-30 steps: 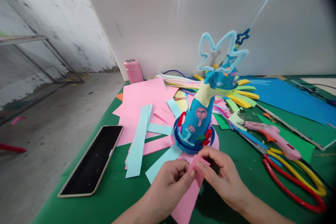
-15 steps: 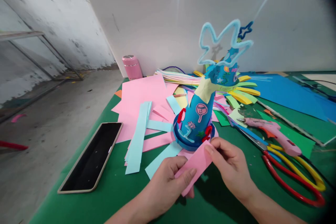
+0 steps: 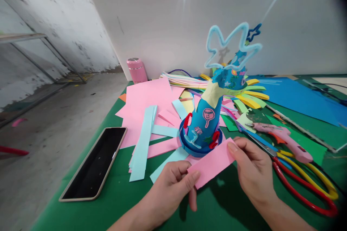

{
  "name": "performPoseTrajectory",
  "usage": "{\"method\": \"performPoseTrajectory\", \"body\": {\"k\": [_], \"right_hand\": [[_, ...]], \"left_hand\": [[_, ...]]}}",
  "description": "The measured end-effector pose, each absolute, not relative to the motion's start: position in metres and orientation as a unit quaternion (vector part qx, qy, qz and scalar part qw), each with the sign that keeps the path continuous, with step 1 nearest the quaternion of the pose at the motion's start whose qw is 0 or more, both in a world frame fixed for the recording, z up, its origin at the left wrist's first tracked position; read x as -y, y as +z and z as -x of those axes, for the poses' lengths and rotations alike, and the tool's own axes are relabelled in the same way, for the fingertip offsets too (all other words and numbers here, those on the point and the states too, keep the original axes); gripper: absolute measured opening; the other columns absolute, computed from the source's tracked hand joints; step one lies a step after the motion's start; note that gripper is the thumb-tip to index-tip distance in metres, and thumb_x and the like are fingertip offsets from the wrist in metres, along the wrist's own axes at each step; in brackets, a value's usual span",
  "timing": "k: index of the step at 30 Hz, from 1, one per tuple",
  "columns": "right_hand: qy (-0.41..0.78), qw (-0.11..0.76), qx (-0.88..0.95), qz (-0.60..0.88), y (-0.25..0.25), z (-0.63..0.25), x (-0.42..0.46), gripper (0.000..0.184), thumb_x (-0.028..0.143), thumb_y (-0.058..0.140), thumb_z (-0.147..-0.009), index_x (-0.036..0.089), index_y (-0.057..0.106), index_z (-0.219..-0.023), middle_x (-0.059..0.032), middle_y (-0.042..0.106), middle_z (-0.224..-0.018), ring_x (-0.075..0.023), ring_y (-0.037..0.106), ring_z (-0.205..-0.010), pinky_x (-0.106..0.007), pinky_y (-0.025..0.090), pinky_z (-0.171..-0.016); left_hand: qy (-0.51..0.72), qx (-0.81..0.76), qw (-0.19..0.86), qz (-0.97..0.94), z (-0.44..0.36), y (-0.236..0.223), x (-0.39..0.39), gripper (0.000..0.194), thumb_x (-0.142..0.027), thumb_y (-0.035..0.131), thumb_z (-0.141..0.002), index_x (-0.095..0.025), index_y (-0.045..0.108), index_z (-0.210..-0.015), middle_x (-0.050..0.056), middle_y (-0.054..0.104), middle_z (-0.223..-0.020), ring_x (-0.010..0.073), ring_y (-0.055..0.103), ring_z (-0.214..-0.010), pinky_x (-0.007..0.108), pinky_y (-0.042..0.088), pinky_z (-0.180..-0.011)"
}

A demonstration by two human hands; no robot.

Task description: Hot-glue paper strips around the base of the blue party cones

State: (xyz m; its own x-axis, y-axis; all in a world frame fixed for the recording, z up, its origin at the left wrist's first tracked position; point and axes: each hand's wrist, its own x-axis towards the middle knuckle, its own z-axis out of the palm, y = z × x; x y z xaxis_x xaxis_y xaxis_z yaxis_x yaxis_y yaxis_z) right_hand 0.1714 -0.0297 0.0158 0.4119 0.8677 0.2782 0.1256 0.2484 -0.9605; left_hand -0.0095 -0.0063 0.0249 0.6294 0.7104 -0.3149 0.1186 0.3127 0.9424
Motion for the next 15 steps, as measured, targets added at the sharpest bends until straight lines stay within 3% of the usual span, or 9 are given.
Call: {"method": "performPoseTrajectory", "body": {"k": [11, 15], "right_hand": [[0.245, 0.67, 0.487, 0.504, 0.0142, -0.1716, 0.031, 0.016, 0.017, 0.053, -0.079, 0.017, 0.05, -0.063, 0.001, 0.045, -0.063, -0.0102, 0.039, -0.057, -0.024, 0.028, -0.05], [0.248, 0.671, 0.483, 0.504, 0.012, -0.1733, 0.0302, 0.016, 0.017, 0.053, -0.079, 0.017, 0.051, -0.063, 0.0011, 0.045, -0.063, -0.0101, 0.039, -0.057, -0.025, 0.028, -0.05]], "left_hand": [[0.156, -0.38, 0.729, -0.548, 0.0057, 0.0281, 0.0054, 0.034, -0.047, 0.057, -0.07, -0.014, 0.05, -0.061, -0.002, 0.051, -0.041, 0.0061, 0.039, -0.037, 0.02, 0.018, -0.043], [0.159, -0.363, 0.735, -0.55, 0.0077, 0.028, 0.0059, 0.032, -0.044, 0.055, -0.073, -0.014, 0.05, -0.063, -0.001, 0.054, -0.043, 0.0057, 0.037, -0.038, 0.02, 0.02, -0.044]]}}
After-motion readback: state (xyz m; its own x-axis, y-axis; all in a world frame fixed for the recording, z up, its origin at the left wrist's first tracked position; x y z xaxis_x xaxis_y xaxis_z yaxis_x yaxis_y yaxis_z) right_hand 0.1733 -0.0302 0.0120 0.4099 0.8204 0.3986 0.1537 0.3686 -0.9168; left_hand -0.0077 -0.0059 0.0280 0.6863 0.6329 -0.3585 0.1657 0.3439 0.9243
